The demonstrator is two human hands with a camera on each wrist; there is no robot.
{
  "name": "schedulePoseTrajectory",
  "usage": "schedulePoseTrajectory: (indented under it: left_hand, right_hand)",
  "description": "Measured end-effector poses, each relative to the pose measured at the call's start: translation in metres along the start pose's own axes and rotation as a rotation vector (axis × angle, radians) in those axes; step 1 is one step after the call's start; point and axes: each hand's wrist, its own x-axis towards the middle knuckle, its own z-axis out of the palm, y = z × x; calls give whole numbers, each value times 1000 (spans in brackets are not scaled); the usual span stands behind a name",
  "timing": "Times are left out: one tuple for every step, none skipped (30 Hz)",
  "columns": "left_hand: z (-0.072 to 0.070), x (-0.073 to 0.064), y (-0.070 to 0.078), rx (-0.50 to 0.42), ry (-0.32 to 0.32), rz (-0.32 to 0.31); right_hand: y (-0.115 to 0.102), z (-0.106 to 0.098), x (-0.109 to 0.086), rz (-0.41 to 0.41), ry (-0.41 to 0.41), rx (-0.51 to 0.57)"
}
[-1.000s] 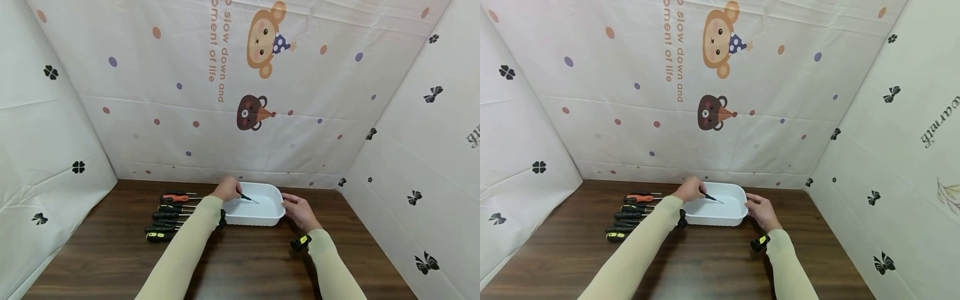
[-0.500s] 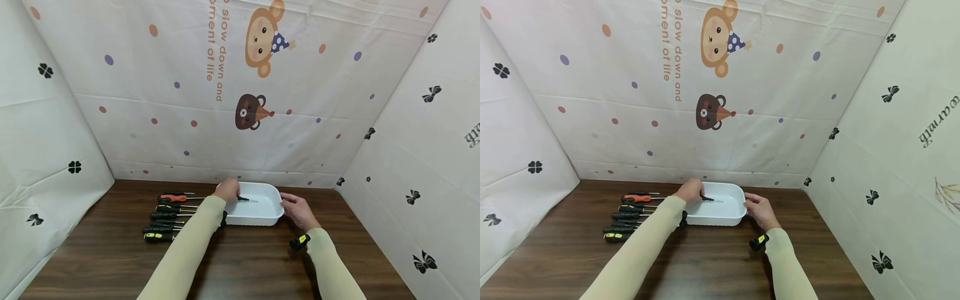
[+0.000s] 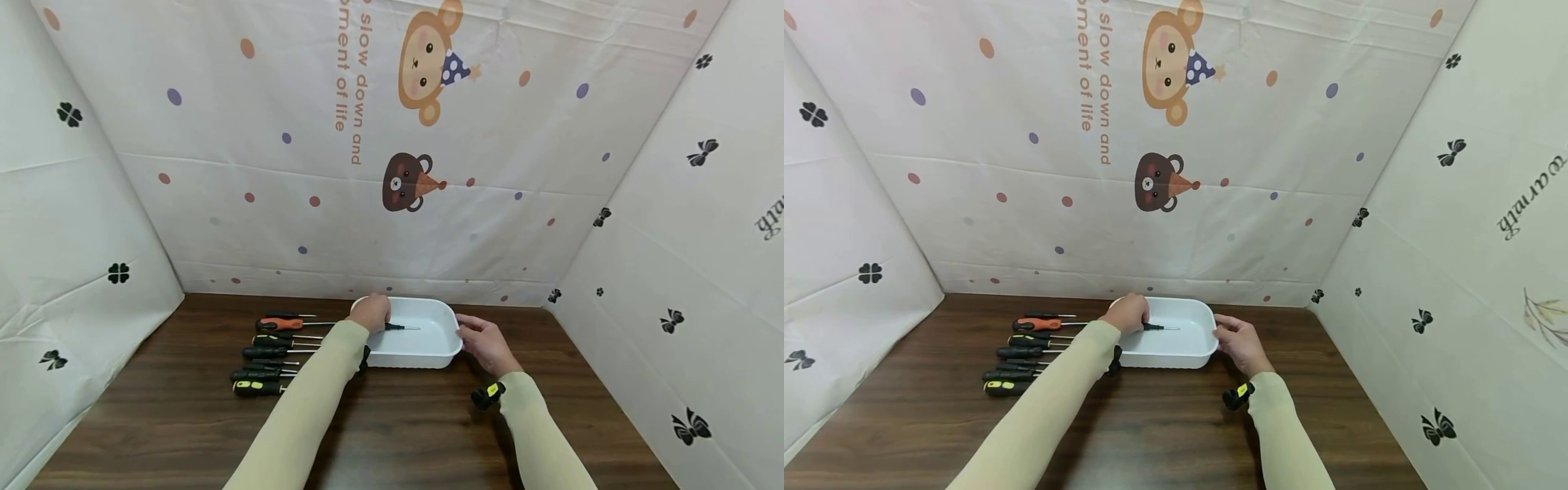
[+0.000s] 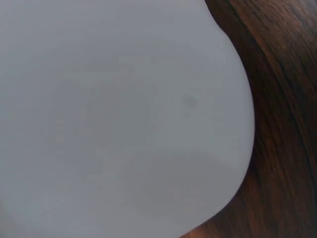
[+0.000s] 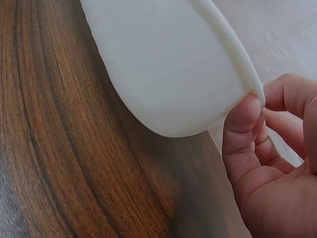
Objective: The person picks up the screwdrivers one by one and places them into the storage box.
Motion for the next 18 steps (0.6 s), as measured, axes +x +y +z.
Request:
schedulePoseTrajectory:
  left_hand:
    - [0,0,0,-1,0,3]
    - [0,0,0,-1,2,6]
    - [0,0,1,3,3,8]
    - [0,0,1,7,6,10]
    - [1,0,1,14,9,10]
    - [1,0,2,21,12,10]
    - [1,0,2,30,16,9]
    - [2,1,2,44,18,7]
    - [3,1,2,61,19,6]
    - [3,1,3,74,22,5]
    - [4,2,3,91,23,4]
    - [4,2,4,103,24,3]
    - [4,2,4,114,24,3]
    - [4,2,5,121,22,2]
    - [4,1,5,123,22,2]
    - [4,1,5,120,20,2]
    - [3,1,5,115,17,2]
    - [3,1,5,104,12,-1]
  right_hand:
    - [0,0,0,-1,0,0]
    - [0,0,0,0,3,2]
    - [0,0,0,-1,3,2]
    - [0,0,0,-1,4,1]
    - [0,1,0,-2,6,1]
    - [1,1,0,-1,10,3]
    - [1,1,0,-2,12,4]
    - [1,1,1,-4,13,5]
    - [1,1,1,-4,15,7]
    - [2,1,1,-3,19,10]
    - [2,1,2,-1,24,12]
    - [2,1,2,2,27,13]
    - [2,1,2,3,30,12]
    - [2,1,2,3,31,10]
    - [2,1,2,5,33,8]
    - [2,1,2,7,36,6]
    - [2,1,2,8,37,6]
    - [2,1,2,6,32,1]
